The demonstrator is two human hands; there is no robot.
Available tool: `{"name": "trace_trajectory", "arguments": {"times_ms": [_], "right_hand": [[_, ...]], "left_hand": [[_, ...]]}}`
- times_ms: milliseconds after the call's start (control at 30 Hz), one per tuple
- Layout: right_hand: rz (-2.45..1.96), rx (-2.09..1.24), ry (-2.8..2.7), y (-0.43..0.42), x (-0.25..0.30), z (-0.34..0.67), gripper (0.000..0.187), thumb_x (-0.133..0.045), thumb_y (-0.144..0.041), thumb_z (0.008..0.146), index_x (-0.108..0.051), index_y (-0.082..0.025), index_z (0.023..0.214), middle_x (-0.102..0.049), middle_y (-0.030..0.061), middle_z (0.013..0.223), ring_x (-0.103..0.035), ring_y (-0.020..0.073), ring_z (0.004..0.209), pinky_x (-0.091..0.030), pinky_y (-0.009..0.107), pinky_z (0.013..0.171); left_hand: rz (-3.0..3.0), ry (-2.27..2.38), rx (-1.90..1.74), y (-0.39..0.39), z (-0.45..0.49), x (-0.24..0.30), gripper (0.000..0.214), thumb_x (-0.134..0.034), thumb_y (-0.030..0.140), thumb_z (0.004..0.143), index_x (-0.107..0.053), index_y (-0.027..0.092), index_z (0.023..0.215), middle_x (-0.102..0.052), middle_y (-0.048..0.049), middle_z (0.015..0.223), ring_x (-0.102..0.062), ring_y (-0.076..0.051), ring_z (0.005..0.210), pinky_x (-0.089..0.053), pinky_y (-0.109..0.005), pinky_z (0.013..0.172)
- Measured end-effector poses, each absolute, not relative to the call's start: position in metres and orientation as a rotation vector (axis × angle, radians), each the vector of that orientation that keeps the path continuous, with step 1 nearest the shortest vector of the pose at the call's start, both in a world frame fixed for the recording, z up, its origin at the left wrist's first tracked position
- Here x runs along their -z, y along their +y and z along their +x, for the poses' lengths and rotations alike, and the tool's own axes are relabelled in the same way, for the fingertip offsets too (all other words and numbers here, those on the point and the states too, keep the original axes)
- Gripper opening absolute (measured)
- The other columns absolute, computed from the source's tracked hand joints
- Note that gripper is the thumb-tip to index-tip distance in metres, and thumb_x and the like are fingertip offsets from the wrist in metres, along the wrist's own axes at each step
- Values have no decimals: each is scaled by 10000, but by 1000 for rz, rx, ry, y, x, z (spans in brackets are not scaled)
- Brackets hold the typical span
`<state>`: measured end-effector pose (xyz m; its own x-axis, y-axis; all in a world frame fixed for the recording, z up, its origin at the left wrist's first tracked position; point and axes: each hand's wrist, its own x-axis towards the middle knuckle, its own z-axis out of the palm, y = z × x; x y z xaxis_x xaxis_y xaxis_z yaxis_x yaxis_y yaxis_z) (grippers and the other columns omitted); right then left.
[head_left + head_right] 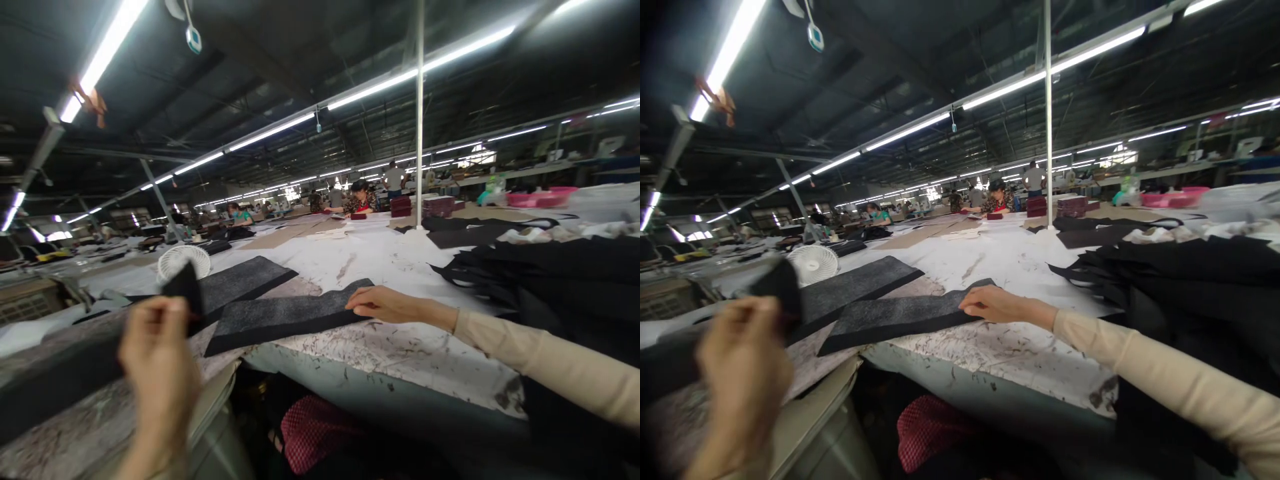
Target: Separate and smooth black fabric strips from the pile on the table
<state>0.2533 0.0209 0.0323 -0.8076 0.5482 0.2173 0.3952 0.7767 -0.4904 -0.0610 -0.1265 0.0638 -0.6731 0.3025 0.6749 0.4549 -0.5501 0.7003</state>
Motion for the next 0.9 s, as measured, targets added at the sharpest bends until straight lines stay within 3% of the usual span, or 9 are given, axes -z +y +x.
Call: {"name": "trace_trajectory", "arguments": {"times_ms": [133, 200, 300, 400, 500, 600, 733, 833, 900], "right_hand": [[-880, -1377, -2208, -9, -43, 252, 662, -347, -654, 892, -542, -125, 1239, -609, 159, 1133, -642, 187, 847, -545, 321, 697], [-939, -1502, -2124, -20, -44, 256, 703, -397, -687, 852, -489, -136, 1280, -581, 159, 1147, -645, 178, 805, -552, 311, 634], [-1037, -1433, -2099, -23, -36, 267, 651, -655, -545, 755, -499, -146, 1246, -593, 98, 1022, -611, 141, 726, -523, 266, 575], [-1036, -1349, -2047, -15, -23, 281, 530, -733, -327, 687, -545, -133, 1143, -586, 18, 824, -540, 102, 654, -449, 218, 540], [-1025, -1286, -2015, -5, -15, 295, 396, -686, -215, 673, -573, -130, 1043, -552, -21, 713, -488, 87, 614, -362, 199, 523], [-1042, -1241, -2027, 1, -14, 308, 383, -651, -167, 659, -580, -130, 1034, -523, -37, 688, -466, 85, 607, -341, 204, 540], [-1090, -1177, -2072, 3, -14, 317, 372, -615, -136, 661, -591, -127, 1032, -525, -33, 697, -463, 84, 608, -342, 206, 543], [-1130, -1170, -2102, 2, -10, 317, 376, -599, -132, 666, -593, -125, 1042, -550, -20, 724, -475, 89, 610, -342, 204, 522], [-1152, -1170, -2131, 2, -9, 315, 364, -596, -133, 666, -601, -124, 1030, -566, -14, 732, -480, 91, 602, -344, 204, 511]], "left_hand": [[-1759, -1664, 2343, -92, 40, 12, 182, -537, 373, 844, -542, 198, 793, -525, 33, 722, -507, -125, 709, -405, -230, 671], [-1999, -1609, 2236, -87, 84, 37, 160, -480, 315, 876, -541, 198, 785, -548, 5, 770, -534, -144, 767, -425, -255, 730], [-2271, -1431, 2076, -90, 121, 48, 156, -467, 248, 877, -566, 196, 769, -591, -35, 871, -554, -170, 873, -427, -293, 807], [-2431, -1380, 2052, -93, 125, 39, 145, -522, 265, 855, -621, 191, 779, -617, -51, 915, -569, -184, 917, -436, -310, 834], [-2285, -1521, 2387, -89, 93, 24, 177, -554, 331, 848, -653, 189, 885, -640, -46, 926, -595, -171, 858, -468, -302, 795], [-1567, -1456, 3107, -84, 24, 8, 155, -531, 315, 859, -625, 192, 852, -653, -10, 880, -611, -149, 813, -496, -287, 763], [-484, -1418, 3545, -79, -63, -15, 403, -224, 245, 959, -555, 212, 732, -643, 4, 739, -621, -113, 854, -500, -289, 866], [-450, -1512, 3646, -72, -56, -24, 366, -242, 210, 942, -574, 197, 789, -673, -25, 811, -638, -123, 915, -506, -298, 871], [-896, -1615, 3597, -64, -16, -22, 246, -370, 211, 899, -590, 172, 795, -683, -33, 837, -649, -130, 884, -504, -285, 860]]}}
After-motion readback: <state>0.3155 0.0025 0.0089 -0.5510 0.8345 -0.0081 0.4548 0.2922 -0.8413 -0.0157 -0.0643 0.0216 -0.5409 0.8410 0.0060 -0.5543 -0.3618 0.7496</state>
